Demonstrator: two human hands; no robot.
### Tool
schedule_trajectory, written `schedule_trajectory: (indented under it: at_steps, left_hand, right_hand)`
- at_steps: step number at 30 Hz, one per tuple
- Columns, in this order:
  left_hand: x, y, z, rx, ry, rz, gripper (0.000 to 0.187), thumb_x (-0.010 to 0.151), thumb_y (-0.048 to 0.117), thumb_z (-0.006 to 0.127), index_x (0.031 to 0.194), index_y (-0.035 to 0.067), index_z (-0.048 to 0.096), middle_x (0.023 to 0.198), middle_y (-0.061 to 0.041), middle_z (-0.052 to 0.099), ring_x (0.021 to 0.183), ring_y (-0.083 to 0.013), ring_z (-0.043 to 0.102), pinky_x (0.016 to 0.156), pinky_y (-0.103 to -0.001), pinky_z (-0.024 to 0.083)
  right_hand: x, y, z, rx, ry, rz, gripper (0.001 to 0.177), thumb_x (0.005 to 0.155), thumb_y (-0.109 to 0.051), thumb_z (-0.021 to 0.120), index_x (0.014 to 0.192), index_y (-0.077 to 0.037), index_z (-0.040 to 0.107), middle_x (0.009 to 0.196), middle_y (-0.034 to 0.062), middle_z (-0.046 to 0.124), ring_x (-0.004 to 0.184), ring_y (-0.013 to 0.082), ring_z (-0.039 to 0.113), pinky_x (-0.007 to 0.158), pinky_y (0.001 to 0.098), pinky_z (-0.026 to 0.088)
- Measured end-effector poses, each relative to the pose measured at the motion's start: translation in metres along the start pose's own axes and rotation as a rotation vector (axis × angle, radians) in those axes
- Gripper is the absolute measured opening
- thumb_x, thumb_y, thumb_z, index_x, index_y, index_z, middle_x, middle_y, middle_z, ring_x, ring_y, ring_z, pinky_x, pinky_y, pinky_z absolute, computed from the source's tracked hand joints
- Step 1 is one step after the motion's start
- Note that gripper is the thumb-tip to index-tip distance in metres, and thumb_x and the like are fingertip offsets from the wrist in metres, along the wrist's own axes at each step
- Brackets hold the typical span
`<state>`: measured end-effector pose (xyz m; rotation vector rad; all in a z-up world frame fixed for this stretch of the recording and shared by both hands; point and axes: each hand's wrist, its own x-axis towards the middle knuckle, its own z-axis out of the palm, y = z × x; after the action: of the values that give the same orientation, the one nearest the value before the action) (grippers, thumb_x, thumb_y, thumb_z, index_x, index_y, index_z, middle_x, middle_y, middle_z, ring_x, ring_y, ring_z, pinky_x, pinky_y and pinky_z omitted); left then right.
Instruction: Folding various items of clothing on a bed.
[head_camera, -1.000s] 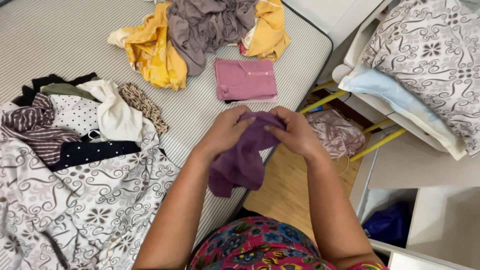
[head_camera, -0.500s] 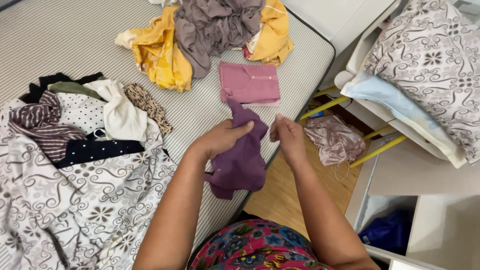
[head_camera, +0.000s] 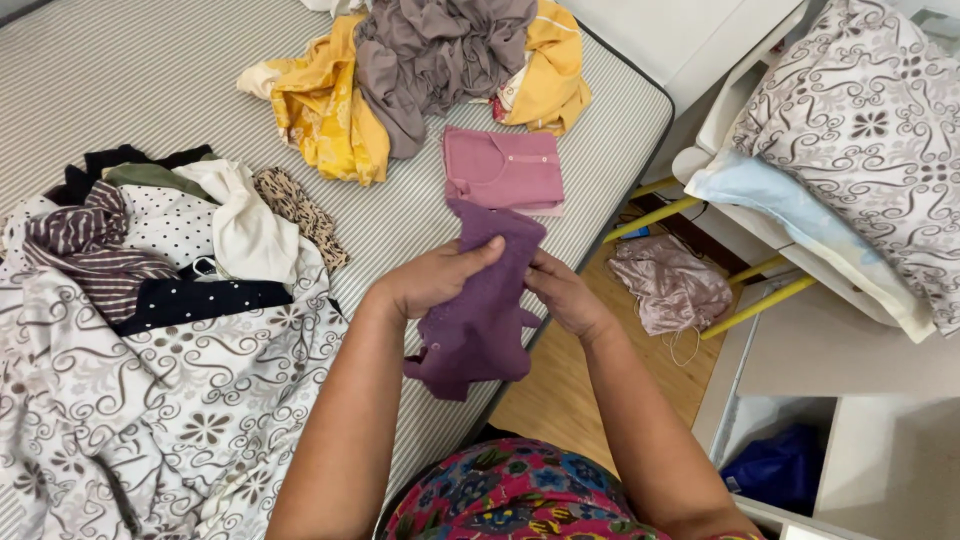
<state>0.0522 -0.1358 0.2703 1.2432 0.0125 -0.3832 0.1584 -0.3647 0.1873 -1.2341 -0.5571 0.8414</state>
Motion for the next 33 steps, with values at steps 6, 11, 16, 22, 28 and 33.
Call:
schedule_trajectory:
  at_steps: [6,11,16,22,28,33]
  left_hand:
    - [0.019,-0.023,0.008,0.330,0.023,0.099,0.074,0.099,0.058,0.057,0.147,0.002,0.048,0.136,-0.008,0.064,0.119,-0.0144,0.064,0.100,-0.029,0.050]
    - [0.002,-0.001,-0.004,-0.097,-0.042,-0.014,0.076,0.090,0.059,0.061,0.136,-0.002,0.060,0.117,-0.018,0.072,0.102,-0.0299,0.069,0.088,-0.042,0.057]
    - [0.016,-0.030,-0.015,0.125,-0.005,0.186,0.063,0.089,0.043,0.074,0.136,0.003,0.060,0.126,-0.007,0.070,0.109,-0.0135,0.068,0.095,-0.032,0.056]
    - [0.018,-0.015,-0.005,0.333,0.171,0.029,0.049,0.084,0.023,0.077,0.128,0.004,0.067,0.107,-0.008,0.077,0.092,-0.0162,0.072,0.083,-0.033,0.058]
    - [-0.021,0.058,-0.022,-0.031,0.332,0.335,0.040,0.088,0.027,0.079,0.117,0.000,0.071,0.108,-0.007,0.076,0.095,-0.0173,0.072,0.087,-0.034,0.059]
    - [-0.066,0.113,-0.027,-0.186,0.484,0.666,0.031,0.094,0.021,0.077,0.117,0.004,0.065,0.110,-0.007,0.072,0.100,-0.0180,0.073,0.094,-0.037,0.061]
  right_hand:
    - [0.008,-0.003,0.024,0.300,-0.108,-0.023,0.054,0.095,-0.009,0.057,0.147,0.003,0.049,0.147,0.0153,0.059,0.137,0.0267,0.056,0.117,0.0381,0.041]
    - [0.005,0.013,-0.005,-0.023,0.003,0.022,0.049,0.089,0.001,0.063,0.137,0.003,0.058,0.131,0.0082,0.067,0.121,0.0201,0.063,0.107,0.0354,0.048]
    - [0.005,-0.042,0.030,-0.228,0.107,-0.048,0.034,0.096,-0.008,0.067,0.129,-0.001,0.065,0.109,0.0005,0.072,0.099,0.0115,0.064,0.090,0.0294,0.052]
    - [0.004,-0.058,0.026,-0.599,0.042,-0.108,0.028,0.098,-0.010,0.073,0.124,0.000,0.069,0.107,0.0008,0.073,0.099,0.0077,0.064,0.091,0.0274,0.055]
    - [-0.008,-0.076,0.009,-0.470,0.009,0.044,0.039,0.081,-0.001,0.081,0.118,0.002,0.071,0.105,0.0034,0.076,0.095,0.0100,0.069,0.088,0.0274,0.057]
    - [-0.004,-0.095,-0.013,-0.615,0.033,0.038,0.029,0.088,-0.005,0.075,0.117,0.001,0.074,0.101,0.0012,0.078,0.090,0.0076,0.068,0.082,0.0268,0.056]
